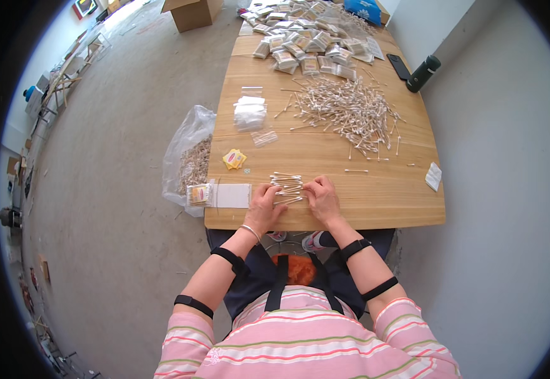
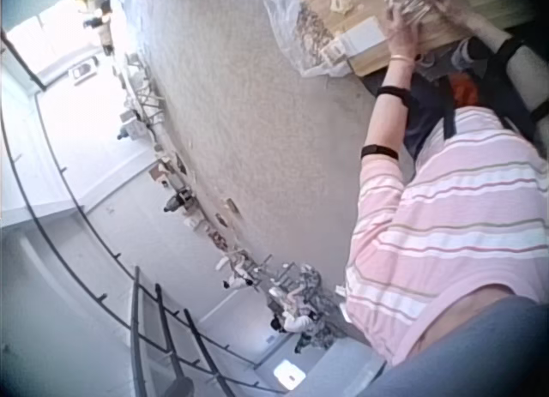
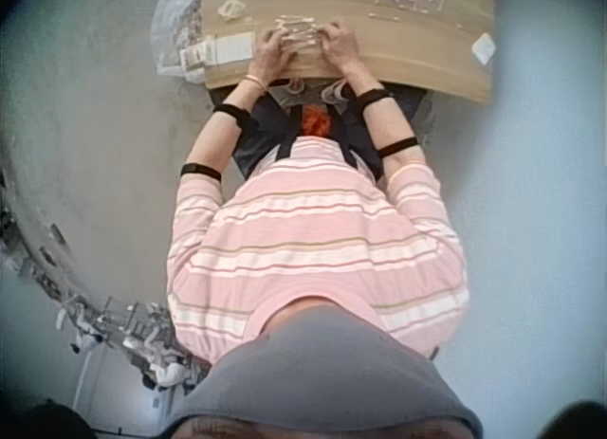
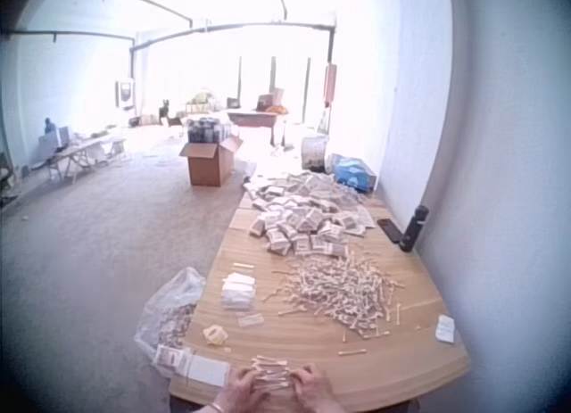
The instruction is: The person is counting cotton swabs, aligning them, and placing them into small plastic bags.
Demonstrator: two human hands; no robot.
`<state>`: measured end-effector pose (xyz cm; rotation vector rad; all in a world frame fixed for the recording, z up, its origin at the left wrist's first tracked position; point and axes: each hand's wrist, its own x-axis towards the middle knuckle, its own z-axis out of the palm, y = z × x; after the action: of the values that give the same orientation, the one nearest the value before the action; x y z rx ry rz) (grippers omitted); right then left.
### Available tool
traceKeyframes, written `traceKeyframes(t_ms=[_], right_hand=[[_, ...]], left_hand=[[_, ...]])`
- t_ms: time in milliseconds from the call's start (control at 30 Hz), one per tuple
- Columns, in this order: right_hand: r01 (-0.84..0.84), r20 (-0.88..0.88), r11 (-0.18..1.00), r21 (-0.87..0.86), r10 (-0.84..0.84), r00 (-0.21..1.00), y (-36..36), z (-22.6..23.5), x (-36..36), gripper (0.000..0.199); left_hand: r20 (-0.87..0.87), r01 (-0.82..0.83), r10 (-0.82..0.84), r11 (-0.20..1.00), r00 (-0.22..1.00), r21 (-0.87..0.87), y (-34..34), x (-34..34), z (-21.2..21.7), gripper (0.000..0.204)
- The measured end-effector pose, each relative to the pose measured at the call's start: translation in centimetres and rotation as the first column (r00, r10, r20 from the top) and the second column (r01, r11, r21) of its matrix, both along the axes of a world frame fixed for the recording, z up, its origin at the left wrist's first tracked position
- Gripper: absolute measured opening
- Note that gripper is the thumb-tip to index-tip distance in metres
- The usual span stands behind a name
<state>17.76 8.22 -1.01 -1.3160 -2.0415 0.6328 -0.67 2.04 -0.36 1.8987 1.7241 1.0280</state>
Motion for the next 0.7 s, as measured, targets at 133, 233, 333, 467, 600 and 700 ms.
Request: traceKeyframes(t_ms=[133,233,333,467,600,700], right_hand=[[-0.075,0.130,0.991,-0.108,0.089,0.988,1.2,1.1,-0.1,0.010],[-0.115,0.276,0.982,-0.149,0.153,0.949,1.7,1.1,-0.2,0.012],[-0.139,0.245,0.990,-0.034,0.143,0.959,1.7,0.0,0.6,0.011],[-0.038,-0.021,0.988,-0.150,0.036,0.999,1.5,0.8,1.5,0.008],[-0.115,-0.168,0.957,-0.265,0.072,0.983,0.6,3.2,-0.1,0.006],[-0.217,-0.228,0.971,-0.104,0.189,0.955,0.1,3.3,-2.1,0.003]], left_hand=[[-0.012,0.000,0.000,1.000,1.000,0.030,0.4,-0.2,0.1,0.046],[0.035,-0.056,0.059,0.996,0.998,-0.074,0.5,-0.2,0.1,0.046],[0.024,-0.076,0.077,0.997,0.997,-0.031,0.7,-0.2,-0.1,0.047],[0.075,-0.108,0.108,0.994,0.991,-0.006,0.7,0.1,0.5,0.042],[0.359,-0.068,0.096,0.994,0.929,-0.087,1.6,0.8,1.3,0.024],[0.792,0.043,0.194,0.962,0.579,-0.268,2.4,1.0,1.4,0.016]])
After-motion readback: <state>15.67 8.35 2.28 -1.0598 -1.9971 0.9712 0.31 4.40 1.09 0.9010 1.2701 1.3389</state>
